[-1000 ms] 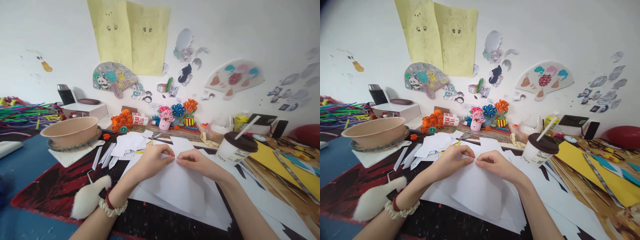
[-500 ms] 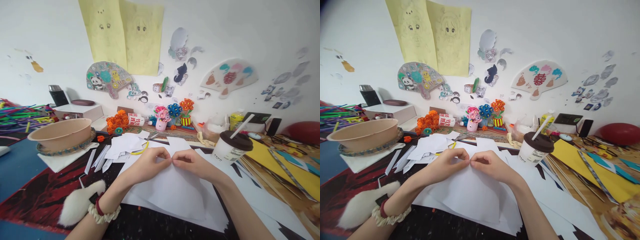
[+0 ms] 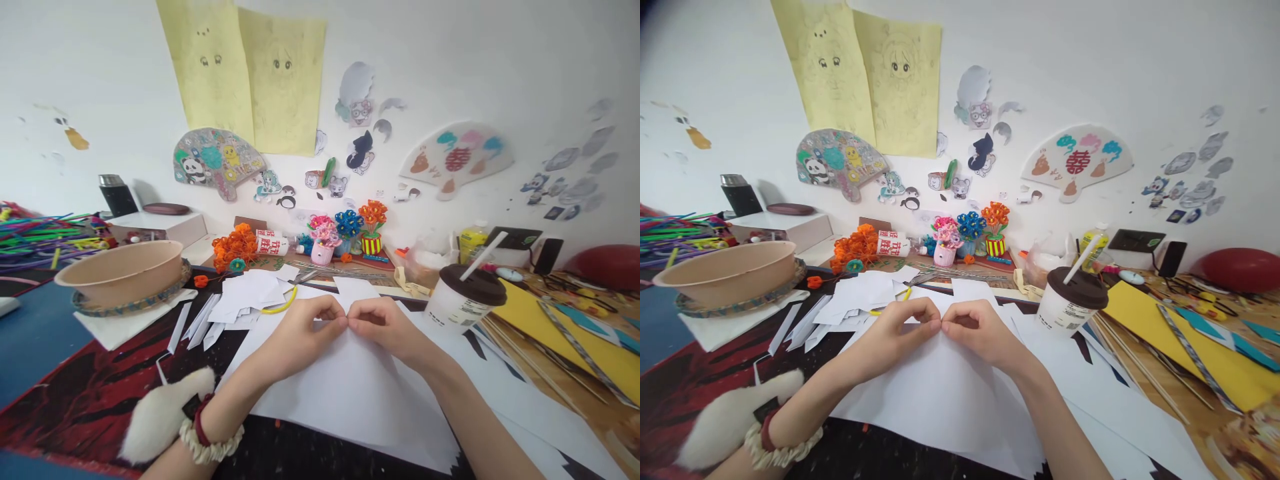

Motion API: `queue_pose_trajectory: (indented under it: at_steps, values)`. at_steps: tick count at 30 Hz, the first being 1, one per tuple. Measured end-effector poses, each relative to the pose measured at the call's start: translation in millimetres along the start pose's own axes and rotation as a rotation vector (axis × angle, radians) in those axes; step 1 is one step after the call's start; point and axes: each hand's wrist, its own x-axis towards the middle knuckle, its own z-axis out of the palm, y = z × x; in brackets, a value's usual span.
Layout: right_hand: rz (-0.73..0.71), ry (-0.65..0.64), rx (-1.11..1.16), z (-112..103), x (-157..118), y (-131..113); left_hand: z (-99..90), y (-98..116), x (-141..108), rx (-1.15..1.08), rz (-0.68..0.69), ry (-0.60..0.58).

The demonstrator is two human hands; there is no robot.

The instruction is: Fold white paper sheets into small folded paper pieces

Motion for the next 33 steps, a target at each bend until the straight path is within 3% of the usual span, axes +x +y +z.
queue_pose_trajectory:
  at_steps: [9, 20, 26, 33]
  values:
    - [-0.095, 0.075, 0.046, 5.8, 2.0, 0.8, 2.2, -0.6, -1.7, -0.025, 0.071, 0.090]
    - [-0.138, 0.071, 0.093, 6.0, 0.7, -2.0, 4.9, 3.2, -3.3, -0.034, 0.105, 0.137]
    - [-0.104, 0.075, 0.036, 0.8, -1.7, -3.3, 1.3, -0.7, -0.3, -0.054, 0.088, 0.090]
    - [-0.058, 0.057, -0.095, -9.1, -1.0, -1.7, -13.3, -11.2, 1.9, 0.098, -0.028, 0.044]
